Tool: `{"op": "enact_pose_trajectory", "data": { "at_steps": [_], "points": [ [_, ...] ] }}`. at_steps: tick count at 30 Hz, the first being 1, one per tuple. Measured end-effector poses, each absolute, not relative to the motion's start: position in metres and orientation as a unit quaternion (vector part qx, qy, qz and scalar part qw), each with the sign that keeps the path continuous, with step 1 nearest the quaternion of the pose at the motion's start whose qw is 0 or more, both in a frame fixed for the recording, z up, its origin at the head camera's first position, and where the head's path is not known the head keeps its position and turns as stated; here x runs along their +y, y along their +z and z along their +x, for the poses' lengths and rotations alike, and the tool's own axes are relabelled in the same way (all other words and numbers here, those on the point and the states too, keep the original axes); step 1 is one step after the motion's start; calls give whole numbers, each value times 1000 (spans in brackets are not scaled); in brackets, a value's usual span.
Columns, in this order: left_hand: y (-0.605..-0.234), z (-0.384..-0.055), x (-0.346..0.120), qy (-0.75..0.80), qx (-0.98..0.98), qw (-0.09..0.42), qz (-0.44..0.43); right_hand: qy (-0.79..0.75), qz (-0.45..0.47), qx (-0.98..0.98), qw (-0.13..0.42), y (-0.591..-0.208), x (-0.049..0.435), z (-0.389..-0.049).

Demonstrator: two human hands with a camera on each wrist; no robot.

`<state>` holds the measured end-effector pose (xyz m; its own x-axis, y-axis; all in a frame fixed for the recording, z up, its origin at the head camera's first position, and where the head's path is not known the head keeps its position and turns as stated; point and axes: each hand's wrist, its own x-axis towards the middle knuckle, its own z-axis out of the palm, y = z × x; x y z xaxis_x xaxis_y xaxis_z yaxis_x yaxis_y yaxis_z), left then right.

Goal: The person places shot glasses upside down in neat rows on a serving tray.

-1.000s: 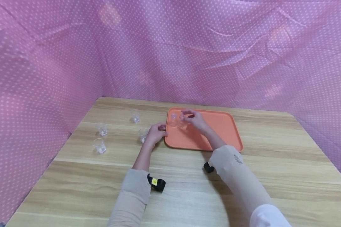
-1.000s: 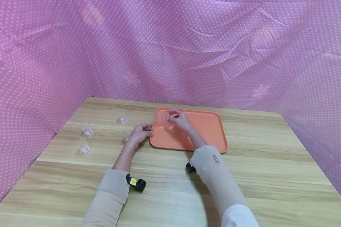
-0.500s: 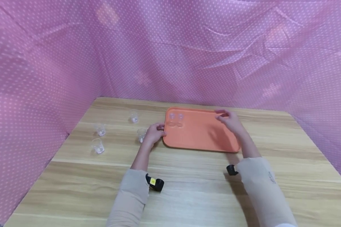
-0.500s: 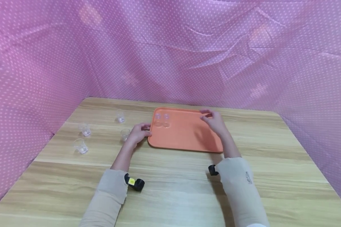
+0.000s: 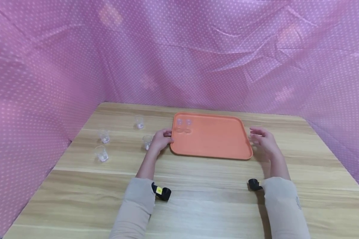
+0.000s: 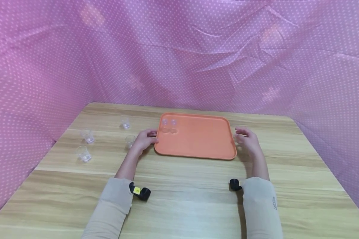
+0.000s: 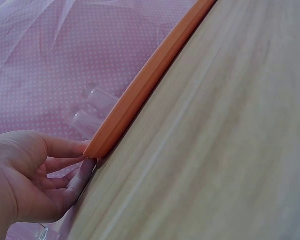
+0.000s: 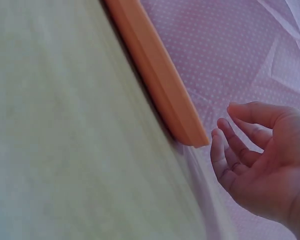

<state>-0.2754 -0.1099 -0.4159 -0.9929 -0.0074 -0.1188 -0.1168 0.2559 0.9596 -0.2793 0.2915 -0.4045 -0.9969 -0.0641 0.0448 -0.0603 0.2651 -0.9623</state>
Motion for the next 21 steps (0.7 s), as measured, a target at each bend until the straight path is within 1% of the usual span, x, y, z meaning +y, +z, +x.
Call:
{"op": "enact_pose_trajectory", "data": {
  "at_steps": [6, 8, 15, 21],
  "points": [
    [-417, -276, -108, 612, 788, 50, -42, -677, -32, 735, 26, -415, 299, -280],
    [-418, -276, -107, 612, 788, 50, -40, -679, -34, 733, 31, -419, 301, -280],
    [-416, -277, -107, 615, 786, 50, -32, -577, -51, 814, 41, -425, 304, -280],
    [-415, -275, -107, 606, 793, 42, -39, -551, -52, 831, 47, -428, 301, -281]
  ]
}}
